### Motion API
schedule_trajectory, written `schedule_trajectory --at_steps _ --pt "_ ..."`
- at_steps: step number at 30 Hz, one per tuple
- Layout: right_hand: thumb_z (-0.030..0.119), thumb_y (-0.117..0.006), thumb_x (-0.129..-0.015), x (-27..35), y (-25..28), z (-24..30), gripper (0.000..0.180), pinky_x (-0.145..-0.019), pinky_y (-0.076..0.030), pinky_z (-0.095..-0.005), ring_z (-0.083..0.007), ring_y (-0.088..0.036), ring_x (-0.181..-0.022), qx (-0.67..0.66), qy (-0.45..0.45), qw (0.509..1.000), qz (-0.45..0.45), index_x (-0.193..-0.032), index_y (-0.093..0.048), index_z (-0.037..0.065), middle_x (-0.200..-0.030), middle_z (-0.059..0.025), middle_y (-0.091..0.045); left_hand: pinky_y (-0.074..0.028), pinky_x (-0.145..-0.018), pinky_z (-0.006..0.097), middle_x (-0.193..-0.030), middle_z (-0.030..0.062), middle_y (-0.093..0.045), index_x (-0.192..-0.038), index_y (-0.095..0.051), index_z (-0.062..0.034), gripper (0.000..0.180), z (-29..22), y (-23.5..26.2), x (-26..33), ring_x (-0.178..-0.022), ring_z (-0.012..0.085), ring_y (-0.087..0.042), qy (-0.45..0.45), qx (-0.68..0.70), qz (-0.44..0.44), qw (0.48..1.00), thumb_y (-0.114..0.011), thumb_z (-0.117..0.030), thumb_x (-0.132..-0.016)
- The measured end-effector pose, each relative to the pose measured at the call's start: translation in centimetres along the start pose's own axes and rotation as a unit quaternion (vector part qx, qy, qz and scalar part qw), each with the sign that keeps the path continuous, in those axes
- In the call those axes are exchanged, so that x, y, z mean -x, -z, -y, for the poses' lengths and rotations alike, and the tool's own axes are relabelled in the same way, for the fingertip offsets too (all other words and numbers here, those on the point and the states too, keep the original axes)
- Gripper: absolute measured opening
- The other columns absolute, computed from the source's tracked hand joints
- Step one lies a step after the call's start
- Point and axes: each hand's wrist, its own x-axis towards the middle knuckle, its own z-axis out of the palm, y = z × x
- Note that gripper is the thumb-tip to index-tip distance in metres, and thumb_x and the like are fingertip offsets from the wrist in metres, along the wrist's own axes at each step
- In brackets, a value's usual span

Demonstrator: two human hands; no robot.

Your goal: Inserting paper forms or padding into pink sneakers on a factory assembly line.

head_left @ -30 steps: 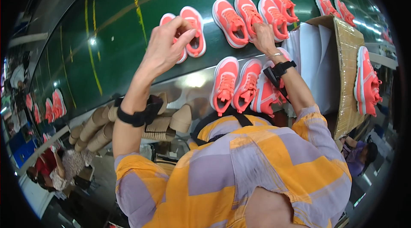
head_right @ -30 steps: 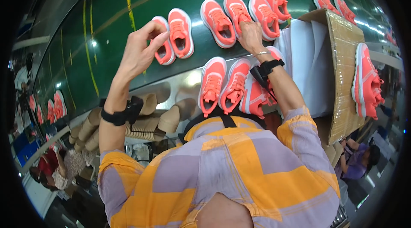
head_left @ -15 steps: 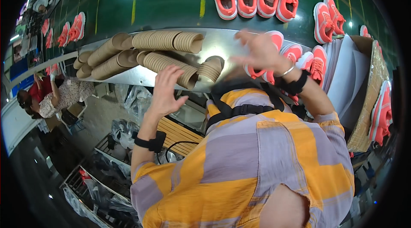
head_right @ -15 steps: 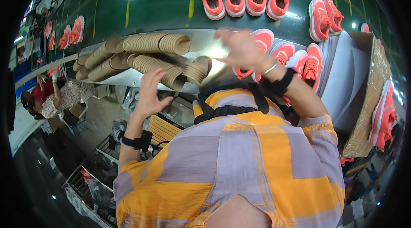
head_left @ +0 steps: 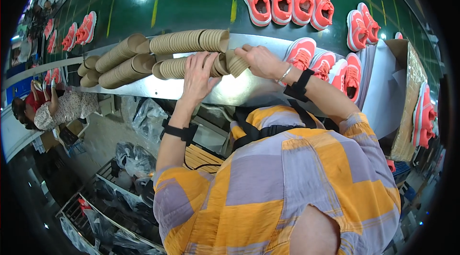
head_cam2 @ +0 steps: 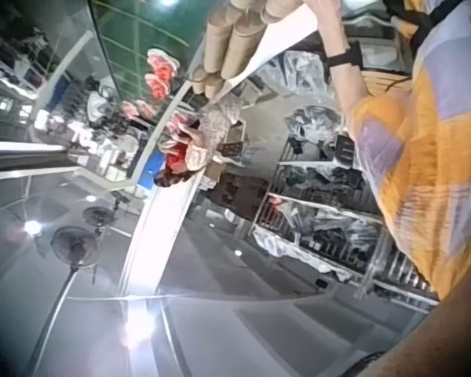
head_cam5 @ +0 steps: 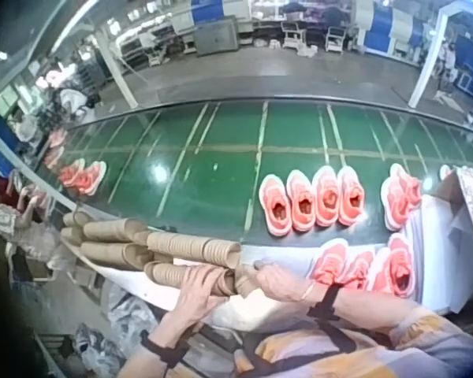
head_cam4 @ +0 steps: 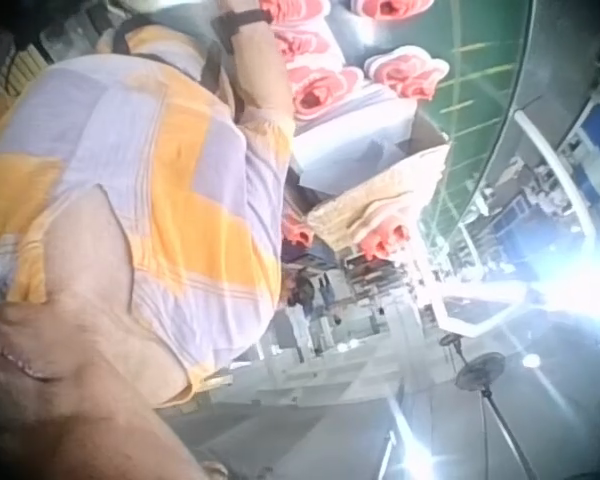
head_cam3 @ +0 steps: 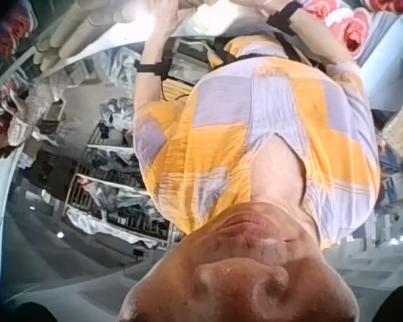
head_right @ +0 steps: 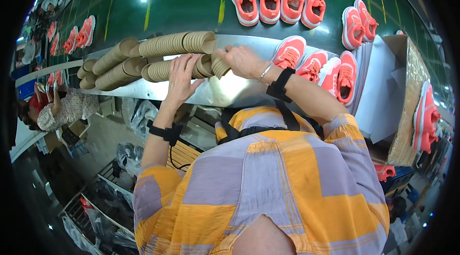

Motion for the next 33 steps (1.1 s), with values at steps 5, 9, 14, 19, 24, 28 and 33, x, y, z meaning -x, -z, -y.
schedule_trajectory --at_steps 5,9,14,19,24,28,33 --pt "0.0 -0.06 -0.07 -0.3 -0.1 -0.1 0.041 -0.069 -0.049 -0.0491 -0.0417 -0.062 -0.079 -0.043 0.077 0.993 -0.08 -0.109 -0.05 0.006 -0.088 -0.0192 -0.061 -0.029 -0.106 0.048 -0.126 0.0126 -0.05 -0.135 -0.044 -0.0095 0.09 -1.5 0.7 -0.4 -0.119 0.0325 -0.047 -0.044 0.035 -0.011 0.998 -0.086 -0.027 -0.056" --pt "-0.002 -0.06 -0.069 -0.4 -0.7 1.4 0.038 -0.071 -0.05 -0.0479 -0.0401 -0.062 -0.084 -0.017 -0.022 0.999 -0.034 -0.105 -0.052 0.006 -0.089 -0.0168 -0.064 -0.028 -0.107 0.05 -0.123 0.0119 -0.054 -0.134 -0.045 -0.0078 0.088 -1.3 -0.8 -1.0 -0.118 0.0306 -0.048 -0.073 0.028 0.029 0.997 -0.082 -0.04 -0.061" --pt "0.002 -0.06 -0.073 -0.4 -2.9 1.1 0.027 -0.073 -0.05 -0.0463 -0.0394 -0.062 -0.087 -0.12 -0.08 0.981 -0.127 -0.099 -0.055 0.004 -0.09 -0.0172 -0.065 -0.03 -0.106 0.05 -0.121 0.011 -0.055 -0.129 -0.05 -0.007 0.083 -1.4 -1.3 -1.2 -0.116 0.0288 -0.051 -0.076 0.027 0.0 0.997 -0.083 -0.042 -0.061" --pt "0.009 -0.065 -0.078 1.3 -0.7 -0.7 0.018 -0.064 -0.052 -0.0375 -0.0295 -0.065 -0.072 -0.214 -0.052 0.956 -0.192 -0.093 -0.059 0.001 -0.077 -0.0116 -0.065 -0.032 -0.104 0.051 -0.112 0.0108 -0.054 -0.126 -0.054 -0.0116 0.082 -1.8 -2.4 -2.2 -0.107 0.0299 -0.052 -0.06 -0.02 -0.052 0.997 -0.085 -0.042 -0.057" --pt "0.019 -0.066 -0.07 0.8 -3.8 -0.2 0.013 -0.058 -0.048 -0.0387 -0.0247 -0.062 -0.06 -0.372 -0.029 0.925 -0.074 -0.074 -0.067 0.007 -0.068 -0.0109 -0.065 -0.037 -0.097 0.047 -0.109 0.009 -0.058 -0.117 -0.059 -0.0129 0.074 -2.9 -4.0 -3.1 -0.104 0.0308 -0.053 -0.072 -0.028 -0.085 0.993 -0.085 -0.039 -0.054" --pt "0.018 -0.061 -0.07 2.8 -1.3 -1.1 0.013 -0.054 -0.043 -0.0445 -0.0361 -0.058 -0.061 -0.183 -0.039 0.977 -0.106 -0.063 -0.059 0.007 -0.063 -0.0152 -0.06 -0.036 -0.095 0.048 -0.108 0.014 -0.056 -0.117 -0.054 -0.0029 0.081 -3.7 -4.8 -3.4 -0.105 0.0353 -0.05 -0.063 -0.042 -0.065 0.995 -0.085 -0.044 -0.055" --pt "0.018 -0.063 -0.069 6.9 5.0 -0.4 0.015 -0.053 -0.041 -0.0407 -0.0299 -0.055 -0.056 -0.351 -0.038 0.931 -0.097 -0.065 -0.057 0.005 -0.061 -0.0126 -0.058 -0.034 -0.099 0.048 -0.114 0.0166 -0.055 -0.121 -0.051 -0.0005 0.076 -7.0 -3.5 -5.3 -0.111 0.0372 -0.048 -0.127 0.059 -0.092 0.986 -0.083 -0.037 -0.062"
